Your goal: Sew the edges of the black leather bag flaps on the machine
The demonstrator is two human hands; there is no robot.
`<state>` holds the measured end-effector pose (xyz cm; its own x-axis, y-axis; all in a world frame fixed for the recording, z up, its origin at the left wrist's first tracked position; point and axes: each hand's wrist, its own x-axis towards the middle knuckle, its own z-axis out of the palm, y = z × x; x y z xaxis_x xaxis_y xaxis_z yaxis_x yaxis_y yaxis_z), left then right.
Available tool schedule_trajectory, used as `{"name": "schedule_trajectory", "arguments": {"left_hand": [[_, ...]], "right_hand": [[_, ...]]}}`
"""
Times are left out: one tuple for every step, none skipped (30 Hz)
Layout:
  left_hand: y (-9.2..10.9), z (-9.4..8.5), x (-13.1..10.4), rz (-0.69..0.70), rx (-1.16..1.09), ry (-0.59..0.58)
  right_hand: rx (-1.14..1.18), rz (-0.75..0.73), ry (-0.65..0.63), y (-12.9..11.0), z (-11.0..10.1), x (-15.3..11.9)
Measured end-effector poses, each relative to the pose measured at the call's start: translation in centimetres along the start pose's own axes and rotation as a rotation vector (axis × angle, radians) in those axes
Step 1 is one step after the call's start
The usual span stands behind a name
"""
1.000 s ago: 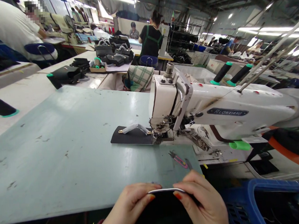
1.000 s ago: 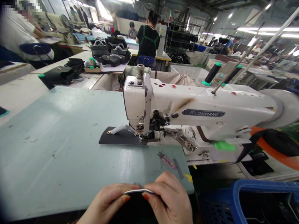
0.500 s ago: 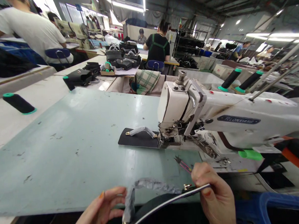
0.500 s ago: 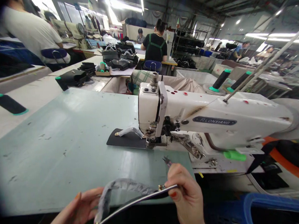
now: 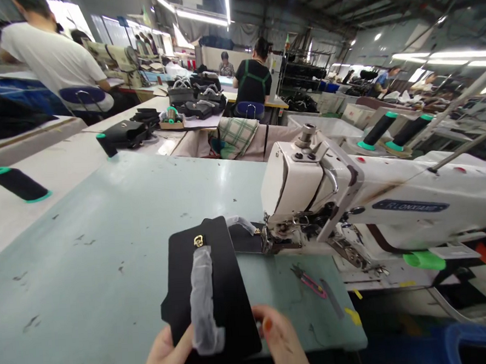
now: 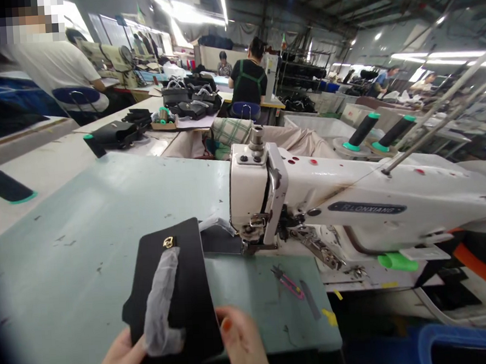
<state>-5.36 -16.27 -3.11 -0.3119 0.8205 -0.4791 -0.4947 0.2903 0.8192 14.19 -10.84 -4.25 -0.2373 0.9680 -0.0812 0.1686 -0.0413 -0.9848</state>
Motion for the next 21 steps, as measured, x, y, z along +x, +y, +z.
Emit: {"name": "schedule_trajectory", "arguments": {"left_hand": [[0.5, 0.8, 0.6, -0.010, -0.035, 0.008], [0.9, 1.6, 1.2, -0.022, -0.059, 0.002], [1.2, 2.3, 1.8, -0.037, -0.073, -0.016], [1.5, 2.9, 2.3, -0.052, -0.076, -0.044], [1.7, 3.4, 2.8, -0.066, -0.068, -0.080], [1.9, 3.7, 3.3, -0.076, -0.051, -0.129], [2.1, 4.1, 3.9, -0.078, -0.029, -0.176], [2.4, 4.4, 4.6, -0.071, -0.005, -0.217], [2.8, 4.7, 5.3, -0.056, 0.014, -0.245], [3.2, 5.1, 6.0, -0.040, 0.026, -0.266], [3.7, 5.5, 6.8, -0.025, 0.032, -0.285], [4.1, 6.0, 7.6, -0.010, 0.035, -0.299], [4.6, 6.4, 8.4, 0.005, 0.038, -0.309], [5.0, 6.9, 9.1, 0.019, 0.044, -0.320], [5.4, 7.3, 9.7, 0.028, 0.053, -0.328], [5.7, 7.6, 10.3, 0.033, 0.064, -0.332], [5.9, 7.9, 10.8, 0.032, 0.075, -0.329], [6.0, 8.1, 11.2, 0.027, 0.087, -0.322], [6.1, 8.2, 11.6, 0.021, 0.098, -0.316], [6.2, 8.2, 11.8, 0.016, 0.110, -0.312], [6.3, 8.3, 12.0, 0.014, 0.122, -0.314]], "right_hand": [[-0.038, 0.002, -0.005, 0.3, 0.5, -0.5], [-0.085, 0.001, 0.005, 0.3, 0.8, -0.7], [-0.126, 0.005, 0.006, 0.2, 1.0, -0.5], [-0.149, 0.019, 0.000, -0.1, 1.1, 0.0], [-0.149, 0.037, -0.014, -0.5, 1.0, 0.8], [-0.126, 0.055, -0.035, -0.9, 0.7, 1.7], [-0.089, 0.074, -0.054, -1.3, 0.4, 2.7], [-0.049, 0.089, -0.067, -1.6, 0.0, 3.6], [-0.013, 0.101, -0.070, -1.8, -0.4, 4.4], [0.015, 0.106, -0.066, -1.9, -0.7, 5.1], [0.036, 0.108, -0.061, -1.9, -1.0, 5.7], [0.052, 0.107, -0.052, -1.9, -1.2, 6.2], [0.063, 0.103, -0.043, -1.9, -1.4, 6.7], [0.072, 0.098, -0.038, -1.9, -1.5, 7.1], [0.079, 0.091, -0.035, -1.8, -1.6, 7.4], [0.084, 0.085, -0.030, -1.8, -1.6, 7.8], [0.087, 0.081, -0.026, -1.7, -1.6, 8.2], [0.092, 0.078, -0.022, -1.7, -1.6, 8.5], [0.096, 0.075, -0.017, -1.6, -1.5, 8.8], [0.100, 0.072, -0.007, -1.5, -1.4, 9.0], [0.103, 0.070, 0.006, -1.4, -1.3, 9.1]]}}
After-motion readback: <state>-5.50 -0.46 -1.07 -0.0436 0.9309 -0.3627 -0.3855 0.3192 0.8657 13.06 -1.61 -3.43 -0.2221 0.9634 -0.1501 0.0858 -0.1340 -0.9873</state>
